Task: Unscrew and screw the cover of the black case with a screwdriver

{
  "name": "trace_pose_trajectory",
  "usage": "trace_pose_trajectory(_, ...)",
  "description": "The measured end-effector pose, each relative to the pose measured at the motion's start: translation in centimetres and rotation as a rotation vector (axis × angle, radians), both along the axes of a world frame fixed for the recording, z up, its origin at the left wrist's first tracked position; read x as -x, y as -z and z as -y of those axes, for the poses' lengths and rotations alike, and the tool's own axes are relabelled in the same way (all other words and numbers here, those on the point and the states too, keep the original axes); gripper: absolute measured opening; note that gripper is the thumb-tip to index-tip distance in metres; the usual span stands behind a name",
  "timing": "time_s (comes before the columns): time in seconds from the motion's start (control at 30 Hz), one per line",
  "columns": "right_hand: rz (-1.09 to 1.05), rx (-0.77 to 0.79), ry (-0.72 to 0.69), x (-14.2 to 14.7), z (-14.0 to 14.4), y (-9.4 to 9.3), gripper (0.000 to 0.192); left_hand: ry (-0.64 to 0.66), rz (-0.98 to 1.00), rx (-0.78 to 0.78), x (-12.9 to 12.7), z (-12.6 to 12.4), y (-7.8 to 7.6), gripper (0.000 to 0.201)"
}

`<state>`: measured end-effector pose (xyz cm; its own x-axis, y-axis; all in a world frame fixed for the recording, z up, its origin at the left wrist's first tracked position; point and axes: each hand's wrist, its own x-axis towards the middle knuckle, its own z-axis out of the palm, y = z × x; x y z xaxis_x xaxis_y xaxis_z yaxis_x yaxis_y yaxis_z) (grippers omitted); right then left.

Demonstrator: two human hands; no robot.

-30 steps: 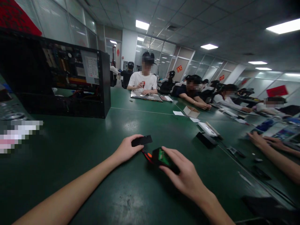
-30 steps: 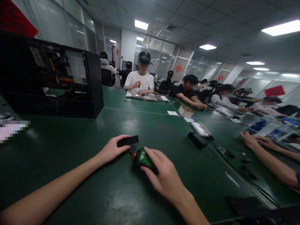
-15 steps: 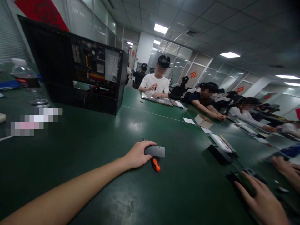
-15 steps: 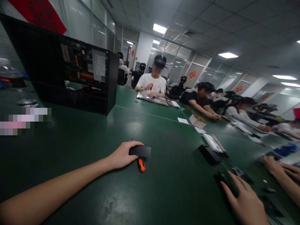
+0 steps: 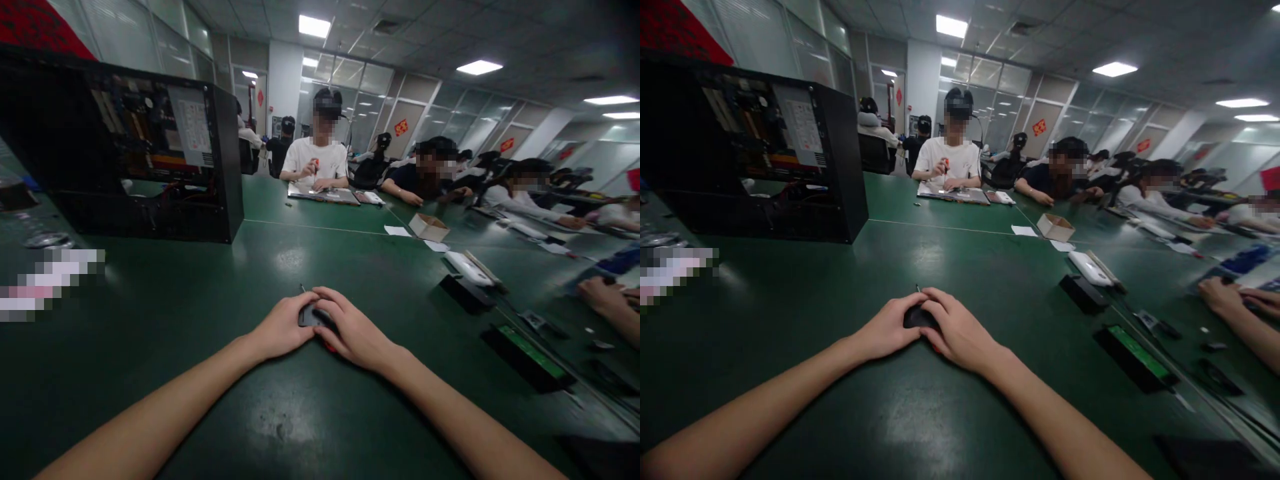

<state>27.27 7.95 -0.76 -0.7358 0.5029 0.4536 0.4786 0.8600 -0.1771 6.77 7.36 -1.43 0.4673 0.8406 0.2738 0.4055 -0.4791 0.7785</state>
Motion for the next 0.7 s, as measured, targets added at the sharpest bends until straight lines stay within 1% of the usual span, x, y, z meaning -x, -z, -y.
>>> trace_pose_trajectory(0.07, -0.027, 0.092, 0.001, -0.1, 0.1, 0.5, 0.035, -0.006, -0.027, 0.001, 0.0, 0.0, -0.1, 0.046)
trace_pose_trajectory(0.1, -0.023, 0.110, 0.001, -0.4, 0.3, 0.6, 0.037, 0.002, -0.039, -0.009, 0.0, 0.1, -0.1, 0.048)
trace_pose_trajectory(0.17, -0.006, 0.101, 0.015, -1.2, 0.7, 0.5, 0.039, 0.030, -0.045, -0.020, -0.1, 0.1, -0.1, 0.050)
trace_pose_trajectory(0.23, 0.012, 0.081, 0.044, -2.3, 1.1, 0.0, 0.039, 0.039, -0.024, 0.018, -0.1, 0.1, -0.1, 0.051)
trace_pose_trajectory(0.33, -0.006, 0.039, 0.146, -5.6, 1.8, -1.0, 0.038, 0.029, 0.031, 0.103, -0.1, 0.0, 0.1, 0.055)
trace_pose_trajectory(0.4, -0.052, -0.026, 0.299, -9.3, 2.6, -1.5, 0.037, 0.031, 0.045, 0.112, -0.1, -0.1, 0.2, 0.054)
trace_pose_trajectory(0.5, -0.088, -0.180, 0.641, -16.9, 4.0, -1.6, 0.039, 0.041, 0.025, 0.099, -0.1, -0.3, 0.2, 0.048)
trace_pose_trajectory(0.6, -0.081, -0.297, 0.987, -24.5, 5.4, -0.9, 0.053, 0.045, 0.023, 0.089, -0.2, -0.4, 0.0, 0.043)
trace_pose_trajectory(0.63, -0.076, -0.304, 1.064, -26.5, 5.7, -0.5, 0.058, 0.043, 0.021, 0.087, -0.2, -0.4, -0.1, 0.042)
trace_pose_trajectory(0.7, -0.055, -0.273, 1.141, -29.2, 6.0, 0.5, 0.063, 0.037, 0.011, 0.084, -0.3, -0.4, -0.2, 0.040)
